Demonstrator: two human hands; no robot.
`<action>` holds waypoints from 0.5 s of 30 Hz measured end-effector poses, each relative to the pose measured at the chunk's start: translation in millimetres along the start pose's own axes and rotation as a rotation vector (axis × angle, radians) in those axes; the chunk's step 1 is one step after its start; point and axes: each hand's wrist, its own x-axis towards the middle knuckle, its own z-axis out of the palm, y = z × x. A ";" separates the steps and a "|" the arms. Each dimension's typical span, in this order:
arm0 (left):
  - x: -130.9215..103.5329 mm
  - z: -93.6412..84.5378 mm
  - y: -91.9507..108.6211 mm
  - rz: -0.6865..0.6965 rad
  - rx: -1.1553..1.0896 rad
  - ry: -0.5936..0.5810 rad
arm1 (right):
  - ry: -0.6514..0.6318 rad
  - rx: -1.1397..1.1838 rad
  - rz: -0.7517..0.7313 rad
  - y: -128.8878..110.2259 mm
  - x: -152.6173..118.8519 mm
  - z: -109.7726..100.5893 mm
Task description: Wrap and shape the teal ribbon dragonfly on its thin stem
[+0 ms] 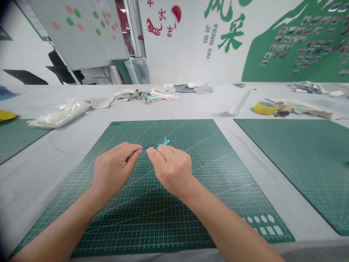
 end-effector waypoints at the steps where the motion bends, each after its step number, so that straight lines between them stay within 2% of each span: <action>1: -0.5 -0.6 -0.9 0.032 0.043 -0.001 | 0.001 0.003 0.007 1.2 0.9 -0.2; 5: -1.0 -4.3 -4.8 0.144 0.180 -0.005 | 0.008 0.030 0.028 5.9 3.7 -1.2; 10: 4.2 -9.3 -9.1 0.330 0.330 -0.094 | -0.016 0.101 0.077 11.3 5.6 -1.0; 15: 9.9 -11.1 -10.4 0.484 0.351 -0.072 | -0.060 0.281 0.174 17.2 7.5 0.5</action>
